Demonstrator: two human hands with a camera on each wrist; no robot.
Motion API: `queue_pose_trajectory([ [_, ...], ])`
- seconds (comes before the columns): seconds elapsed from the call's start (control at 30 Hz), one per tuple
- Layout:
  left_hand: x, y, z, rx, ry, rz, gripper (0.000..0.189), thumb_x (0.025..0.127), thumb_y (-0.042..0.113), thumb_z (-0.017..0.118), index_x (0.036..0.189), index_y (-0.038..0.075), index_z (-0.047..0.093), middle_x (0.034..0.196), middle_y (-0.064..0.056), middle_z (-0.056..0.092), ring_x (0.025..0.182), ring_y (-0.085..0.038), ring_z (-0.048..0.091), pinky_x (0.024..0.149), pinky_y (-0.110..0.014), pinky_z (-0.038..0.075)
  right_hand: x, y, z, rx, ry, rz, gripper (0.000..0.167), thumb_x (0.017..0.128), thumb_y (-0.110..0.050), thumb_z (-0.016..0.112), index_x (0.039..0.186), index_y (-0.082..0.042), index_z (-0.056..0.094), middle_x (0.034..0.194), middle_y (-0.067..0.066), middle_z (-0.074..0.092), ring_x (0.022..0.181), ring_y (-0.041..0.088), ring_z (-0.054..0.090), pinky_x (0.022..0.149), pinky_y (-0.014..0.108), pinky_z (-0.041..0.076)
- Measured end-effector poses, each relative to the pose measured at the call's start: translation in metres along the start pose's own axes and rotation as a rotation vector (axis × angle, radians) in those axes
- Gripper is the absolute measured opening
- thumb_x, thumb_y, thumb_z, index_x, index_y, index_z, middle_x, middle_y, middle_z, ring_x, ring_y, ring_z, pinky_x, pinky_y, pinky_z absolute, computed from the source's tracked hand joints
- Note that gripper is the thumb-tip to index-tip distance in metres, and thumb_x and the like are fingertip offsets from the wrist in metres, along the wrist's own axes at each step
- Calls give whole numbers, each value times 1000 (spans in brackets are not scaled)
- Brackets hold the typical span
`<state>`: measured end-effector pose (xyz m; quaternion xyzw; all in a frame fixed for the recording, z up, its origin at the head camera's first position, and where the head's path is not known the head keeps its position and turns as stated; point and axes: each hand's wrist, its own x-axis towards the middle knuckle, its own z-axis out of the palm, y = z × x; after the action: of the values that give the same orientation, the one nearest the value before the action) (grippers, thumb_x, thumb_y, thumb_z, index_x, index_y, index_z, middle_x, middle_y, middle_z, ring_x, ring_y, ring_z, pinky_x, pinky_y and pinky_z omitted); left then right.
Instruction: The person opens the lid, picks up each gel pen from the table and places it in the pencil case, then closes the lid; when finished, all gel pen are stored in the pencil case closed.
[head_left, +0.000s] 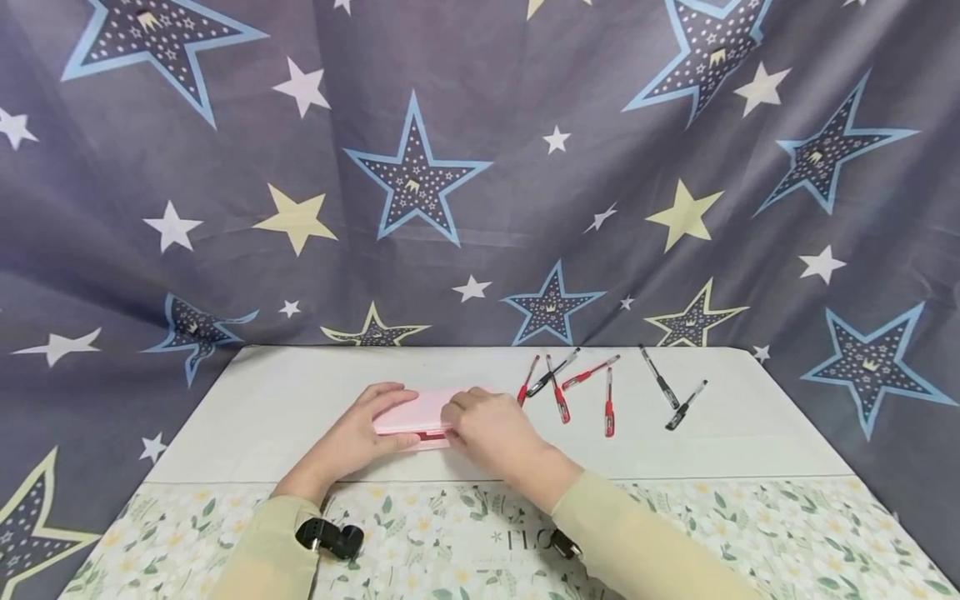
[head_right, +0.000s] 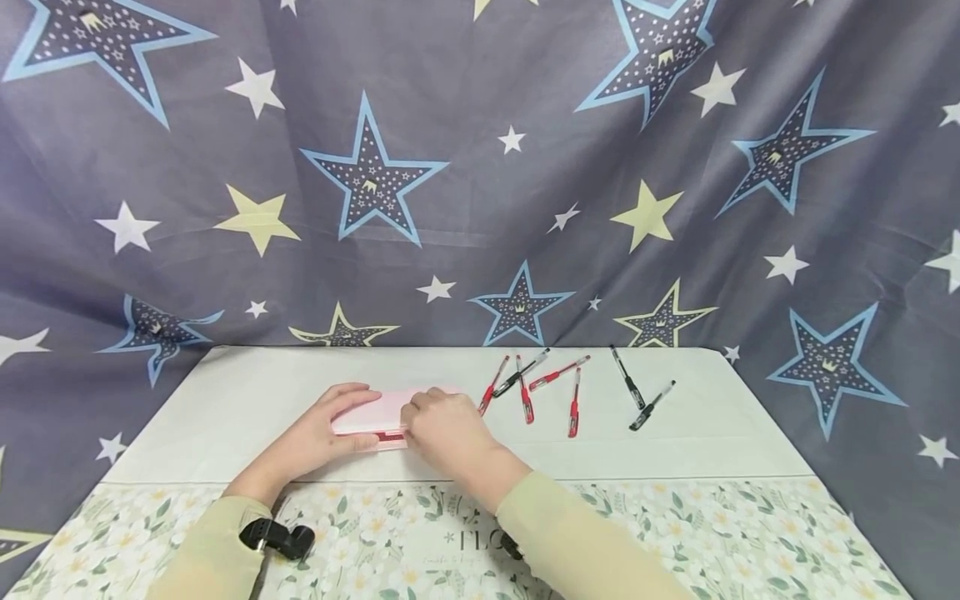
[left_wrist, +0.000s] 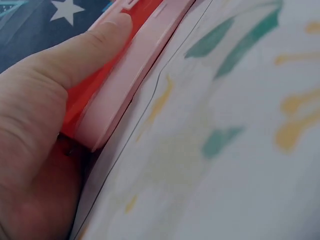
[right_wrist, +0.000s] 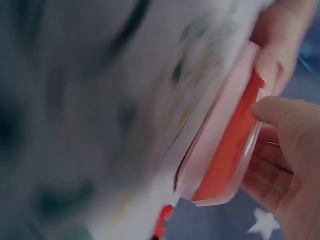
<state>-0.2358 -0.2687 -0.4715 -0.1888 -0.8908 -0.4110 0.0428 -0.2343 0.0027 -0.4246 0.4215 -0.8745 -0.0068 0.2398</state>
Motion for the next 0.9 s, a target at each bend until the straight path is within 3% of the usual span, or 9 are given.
queue_pose_trajectory([
  [0.13,2,-1,-2,-39,14,-10,63,95,38,90,150,17,67,161,-14,52,152,-43,46,127,-69,31,-15,14,1,364,-1,246,39,99,-31,87,130,-10,78,135,8,75,129,29,68,111,46,57],
  [0.2,3,-2,-3,-51,30,-26,61,98,38,88,151,17,66,161,-11,54,153,-41,46,128,-66,31,-21,20,3,514,-2,357,49,99,-29,87,140,-6,73,147,13,69,140,35,62,118,52,51],
  [0.33,2,-5,-4,-85,60,-70,57,106,37,79,156,18,61,160,-12,57,148,-36,53,125,-57,40,-30,27,7,740,19,518,64,98,-18,88,154,-3,62,160,18,57,147,39,56,124,55,44],
  [0.4,2,-6,-3,-115,72,-89,54,110,36,73,158,18,58,159,-12,58,144,-32,56,122,-45,45,-33,28,9,844,20,585,75,97,-13,88,162,-2,52,164,21,52,146,39,58,122,52,47],
  [0.47,3,-5,-3,-148,85,-100,53,114,34,67,161,15,53,158,-13,59,141,-31,58,120,-43,47,-35,28,11,922,19,649,88,96,-7,88,169,-4,40,167,22,46,143,37,61,119,48,51],
  [0.53,5,-4,-3,-168,104,-110,52,117,35,59,164,13,49,158,-15,59,144,-33,57,122,-44,45,-36,29,12,980,17,692,100,94,-2,89,173,-5,29,170,23,42,140,37,63,115,45,55],
  [0.6,6,-3,-3,-164,127,-129,53,119,40,51,166,15,46,161,-18,56,151,-39,51,127,-59,37,-37,29,13,997,14,713,105,92,1,89,175,-4,25,171,23,40,139,36,64,114,43,56],
  [0.67,6,-2,-3,-161,144,-162,56,120,47,42,168,18,43,166,-20,50,154,-44,47,129,-65,31,-39,29,13,992,8,719,105,91,3,89,174,-2,25,171,23,41,139,35,64,113,43,56],
  [0.9,9,5,-3,-173,198,-264,68,118,61,24,170,20,40,172,-18,43,164,-41,30,134,-64,19,-44,24,14,945,-40,709,90,93,-1,89,168,2,39,159,23,55,138,34,65,116,44,54],
])
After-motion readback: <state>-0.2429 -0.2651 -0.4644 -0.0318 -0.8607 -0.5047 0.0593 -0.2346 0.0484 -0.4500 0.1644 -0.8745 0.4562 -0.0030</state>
